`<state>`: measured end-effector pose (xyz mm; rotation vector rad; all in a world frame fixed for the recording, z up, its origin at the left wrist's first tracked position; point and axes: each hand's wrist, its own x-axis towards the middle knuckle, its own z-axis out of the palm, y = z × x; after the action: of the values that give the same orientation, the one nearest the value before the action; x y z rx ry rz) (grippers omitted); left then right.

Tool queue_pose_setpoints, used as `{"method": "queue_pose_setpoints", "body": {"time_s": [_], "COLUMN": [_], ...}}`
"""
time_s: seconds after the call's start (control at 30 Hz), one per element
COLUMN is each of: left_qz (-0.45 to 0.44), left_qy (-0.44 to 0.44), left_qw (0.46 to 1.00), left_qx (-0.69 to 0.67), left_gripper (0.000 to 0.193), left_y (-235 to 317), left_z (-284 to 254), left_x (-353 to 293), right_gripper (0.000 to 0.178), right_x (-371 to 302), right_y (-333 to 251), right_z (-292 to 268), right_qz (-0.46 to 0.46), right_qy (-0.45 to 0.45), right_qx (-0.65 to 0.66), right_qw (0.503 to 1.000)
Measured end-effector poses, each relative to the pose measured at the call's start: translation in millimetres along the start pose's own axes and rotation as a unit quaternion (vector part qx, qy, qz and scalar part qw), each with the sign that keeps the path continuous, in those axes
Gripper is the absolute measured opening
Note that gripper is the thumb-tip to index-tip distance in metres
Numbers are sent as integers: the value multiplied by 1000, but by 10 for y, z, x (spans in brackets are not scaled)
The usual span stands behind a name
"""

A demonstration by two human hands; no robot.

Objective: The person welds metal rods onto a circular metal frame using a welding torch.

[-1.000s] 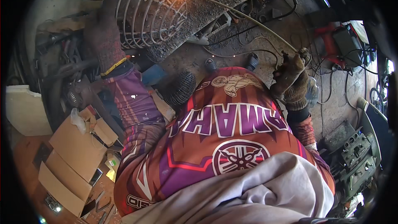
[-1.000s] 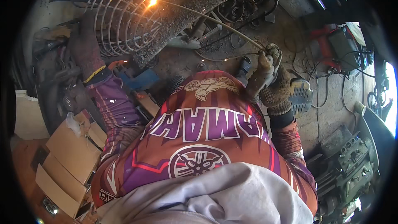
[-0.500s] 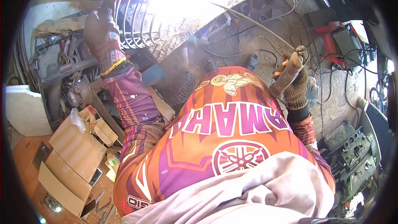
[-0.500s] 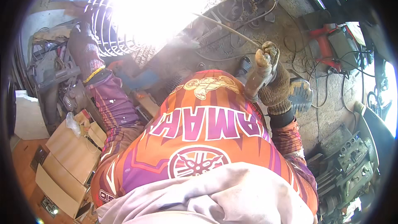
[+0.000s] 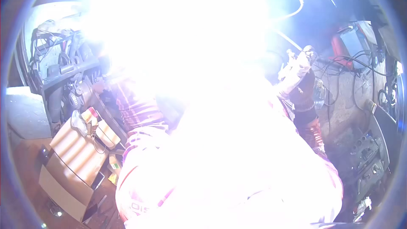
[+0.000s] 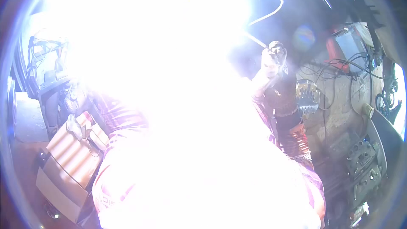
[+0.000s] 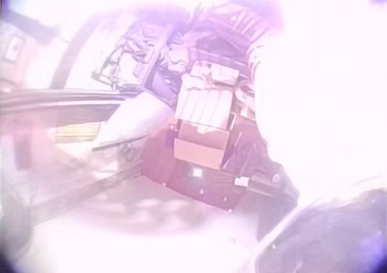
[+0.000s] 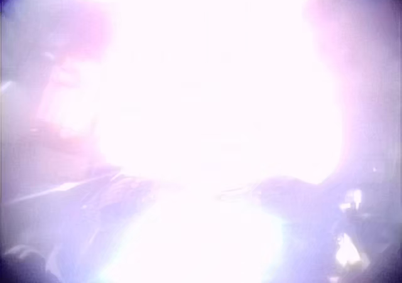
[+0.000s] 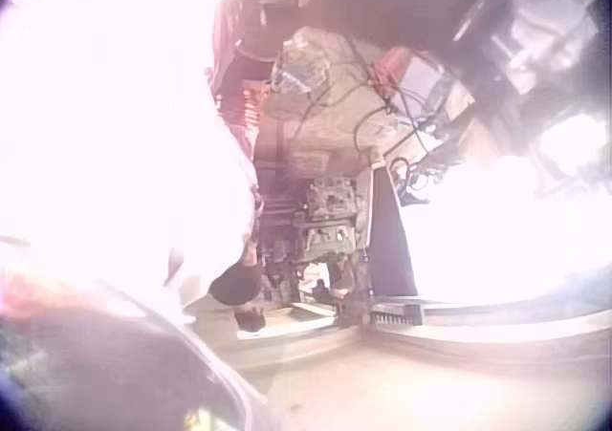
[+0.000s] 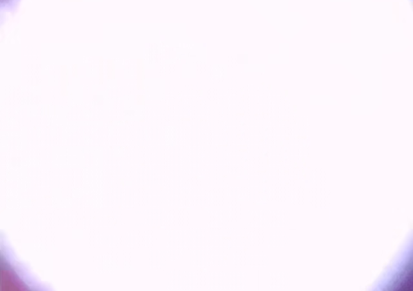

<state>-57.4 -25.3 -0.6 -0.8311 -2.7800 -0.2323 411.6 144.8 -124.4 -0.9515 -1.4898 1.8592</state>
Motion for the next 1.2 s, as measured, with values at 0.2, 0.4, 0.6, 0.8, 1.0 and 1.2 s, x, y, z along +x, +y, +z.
{"method": "queue_pose_setpoints", "body": {"time_s": [0.2,0.4,0.6,0.8,1.0,1.2], "left_qz": [111,-14,-125,-141,-119,-135], "left_qy": [103,73,49,23,37,51], "left_qw": [987,983,959,953,958,946], "left_qx": [-47,-169,-251,-266,-257,-289], "left_gripper": [50,59,63,61,64,61], "left_y": [-198,126,422,462,370,347], "left_z": [333,23,-134,-183,-113,-81], "left_x": [-28,-175,-270,-314,-281,-284], "right_gripper": [35,27,27,31,36,39], "right_x": [-58,-91,-104,-117,-138,-136], "right_y": [117,200,140,178,182,115], "right_z": [-66,-119,-68,-139,-131,-101], "right_qz": [65,-35,-38,-45,-24,-35], "right_qy": [36,-28,-21,-41,-20,-29], "right_qx": [103,-95,-98,-172,-137,-173], "right_qw": [992,994,994,983,990,984]}}
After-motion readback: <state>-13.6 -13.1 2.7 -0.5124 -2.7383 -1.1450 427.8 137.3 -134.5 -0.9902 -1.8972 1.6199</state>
